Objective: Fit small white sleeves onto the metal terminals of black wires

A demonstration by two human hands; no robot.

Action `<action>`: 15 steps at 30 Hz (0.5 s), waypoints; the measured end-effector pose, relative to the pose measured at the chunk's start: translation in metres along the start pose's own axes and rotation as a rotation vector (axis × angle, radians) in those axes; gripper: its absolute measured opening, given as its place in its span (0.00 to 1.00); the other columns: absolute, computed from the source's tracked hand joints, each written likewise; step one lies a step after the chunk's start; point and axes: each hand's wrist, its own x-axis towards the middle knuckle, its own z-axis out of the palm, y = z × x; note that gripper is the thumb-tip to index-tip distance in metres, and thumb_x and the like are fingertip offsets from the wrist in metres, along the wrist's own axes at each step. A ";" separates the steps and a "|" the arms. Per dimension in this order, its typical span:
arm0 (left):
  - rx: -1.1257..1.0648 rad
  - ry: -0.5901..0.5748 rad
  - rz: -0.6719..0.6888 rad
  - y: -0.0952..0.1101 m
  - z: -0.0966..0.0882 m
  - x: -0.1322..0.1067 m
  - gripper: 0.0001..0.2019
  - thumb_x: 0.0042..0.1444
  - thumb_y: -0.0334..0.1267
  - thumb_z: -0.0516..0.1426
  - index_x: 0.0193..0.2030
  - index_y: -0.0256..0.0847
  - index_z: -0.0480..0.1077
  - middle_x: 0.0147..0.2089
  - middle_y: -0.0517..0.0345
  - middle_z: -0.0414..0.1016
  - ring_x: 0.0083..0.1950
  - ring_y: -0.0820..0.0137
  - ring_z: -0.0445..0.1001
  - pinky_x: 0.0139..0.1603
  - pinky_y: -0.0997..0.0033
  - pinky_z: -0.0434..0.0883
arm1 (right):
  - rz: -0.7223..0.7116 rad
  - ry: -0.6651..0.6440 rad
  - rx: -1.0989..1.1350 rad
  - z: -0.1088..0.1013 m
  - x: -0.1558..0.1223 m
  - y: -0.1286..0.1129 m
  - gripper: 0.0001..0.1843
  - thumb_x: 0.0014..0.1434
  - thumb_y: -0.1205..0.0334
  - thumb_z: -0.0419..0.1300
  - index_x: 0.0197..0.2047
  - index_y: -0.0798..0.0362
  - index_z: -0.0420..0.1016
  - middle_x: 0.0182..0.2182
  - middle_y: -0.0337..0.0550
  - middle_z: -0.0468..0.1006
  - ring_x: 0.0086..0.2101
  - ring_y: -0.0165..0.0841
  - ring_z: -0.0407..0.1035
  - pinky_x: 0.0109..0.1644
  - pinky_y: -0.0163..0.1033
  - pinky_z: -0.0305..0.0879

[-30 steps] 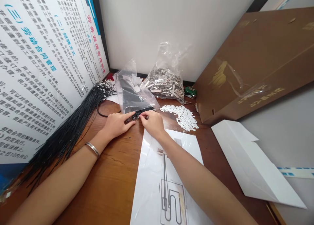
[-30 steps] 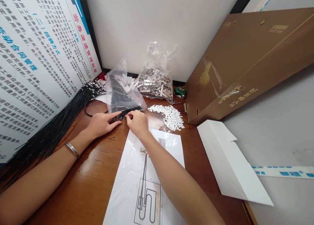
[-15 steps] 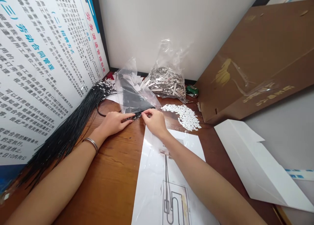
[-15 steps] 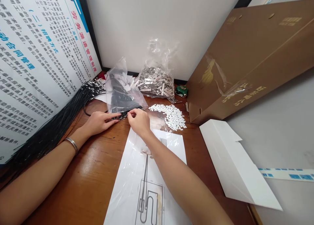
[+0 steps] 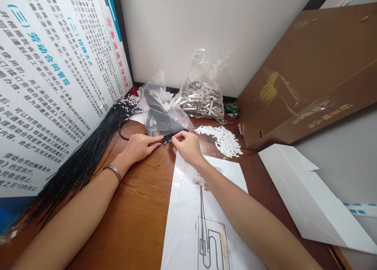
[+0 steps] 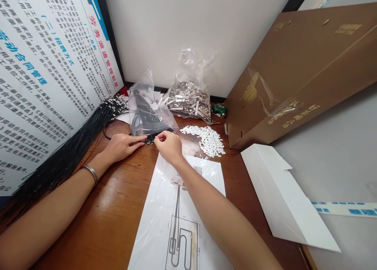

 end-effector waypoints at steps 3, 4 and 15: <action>-0.007 -0.008 -0.013 0.002 -0.003 0.000 0.20 0.61 0.53 0.51 0.56 0.52 0.73 0.45 0.51 0.81 0.43 0.61 0.79 0.37 0.69 0.66 | 0.009 -0.011 0.001 -0.002 -0.002 -0.003 0.07 0.50 0.61 0.58 0.24 0.51 0.75 0.24 0.39 0.79 0.27 0.34 0.71 0.35 0.38 0.63; -0.008 -0.010 -0.018 0.002 -0.003 0.000 0.21 0.61 0.54 0.52 0.56 0.52 0.73 0.45 0.51 0.81 0.43 0.61 0.79 0.37 0.69 0.66 | 0.010 -0.013 0.005 -0.002 -0.002 -0.004 0.07 0.50 0.61 0.58 0.24 0.51 0.75 0.24 0.39 0.79 0.27 0.33 0.71 0.34 0.38 0.63; 0.046 0.027 -0.037 0.002 0.002 0.001 0.18 0.62 0.52 0.52 0.55 0.55 0.73 0.45 0.54 0.81 0.43 0.59 0.79 0.36 0.68 0.67 | -0.090 -0.034 0.007 -0.001 -0.005 -0.001 0.07 0.50 0.63 0.58 0.24 0.52 0.74 0.23 0.39 0.78 0.26 0.32 0.69 0.33 0.36 0.61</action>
